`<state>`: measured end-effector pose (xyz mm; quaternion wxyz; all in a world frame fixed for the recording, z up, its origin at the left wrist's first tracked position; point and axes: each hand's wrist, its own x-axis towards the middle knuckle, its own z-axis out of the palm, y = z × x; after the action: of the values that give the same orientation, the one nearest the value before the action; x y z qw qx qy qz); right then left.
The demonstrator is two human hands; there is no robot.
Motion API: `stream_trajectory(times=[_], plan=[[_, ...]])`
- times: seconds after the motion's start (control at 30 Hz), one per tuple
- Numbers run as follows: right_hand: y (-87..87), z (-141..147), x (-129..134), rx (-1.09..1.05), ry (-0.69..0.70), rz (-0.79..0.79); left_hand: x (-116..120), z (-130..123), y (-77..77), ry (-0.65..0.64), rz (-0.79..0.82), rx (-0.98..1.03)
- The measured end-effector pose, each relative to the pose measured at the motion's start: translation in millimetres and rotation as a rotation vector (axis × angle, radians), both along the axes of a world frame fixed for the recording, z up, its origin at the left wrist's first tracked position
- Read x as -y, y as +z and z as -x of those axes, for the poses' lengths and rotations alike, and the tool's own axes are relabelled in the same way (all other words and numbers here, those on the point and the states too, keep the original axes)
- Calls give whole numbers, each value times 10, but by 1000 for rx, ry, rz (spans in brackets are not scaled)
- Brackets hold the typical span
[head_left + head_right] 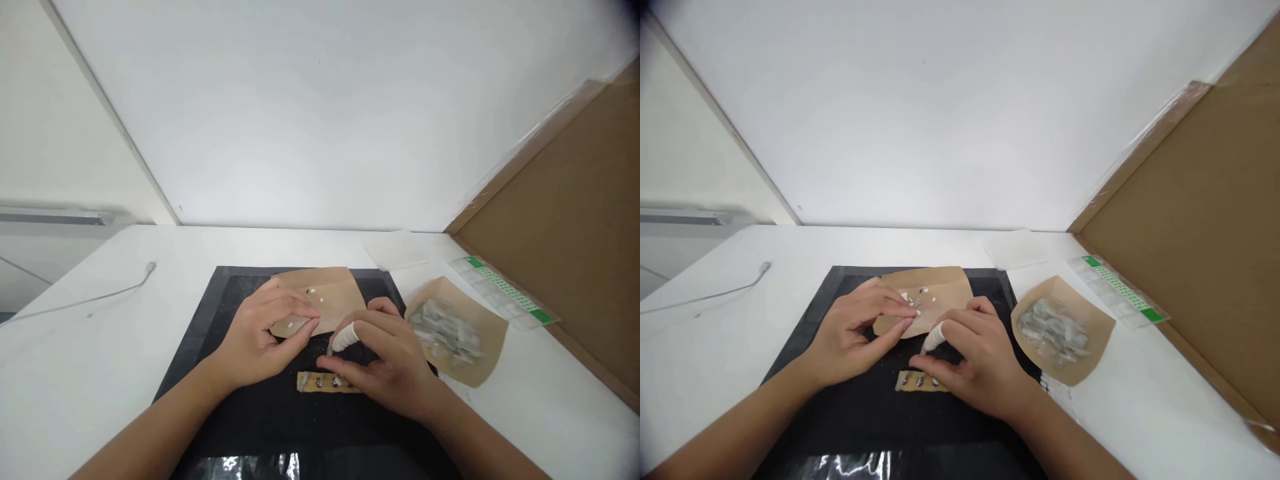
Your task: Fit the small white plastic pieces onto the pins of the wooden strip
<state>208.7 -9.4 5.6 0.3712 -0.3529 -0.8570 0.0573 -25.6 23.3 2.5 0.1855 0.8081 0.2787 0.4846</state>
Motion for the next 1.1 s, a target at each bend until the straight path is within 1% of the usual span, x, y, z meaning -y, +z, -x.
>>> stream_trajectory(times=[0.07,0.17,0.3,0.57,0.7,1.1], plan=[[-18,16,24,20,11,63,-25,1,-23,40,-91,11],[-60,29,66,50,39,135,-52,6,-37,104,-172,25],[-139,16,108,64,71,151,-62,25,-24,145,-219,33],[-247,22,106,68,95,165,-20,3,-27,116,-269,-23],[-282,23,89,74,113,138,-21,-7,-39,103,-257,-24],[-255,35,92,95,127,88,7,-26,-55,73,-285,-72]])
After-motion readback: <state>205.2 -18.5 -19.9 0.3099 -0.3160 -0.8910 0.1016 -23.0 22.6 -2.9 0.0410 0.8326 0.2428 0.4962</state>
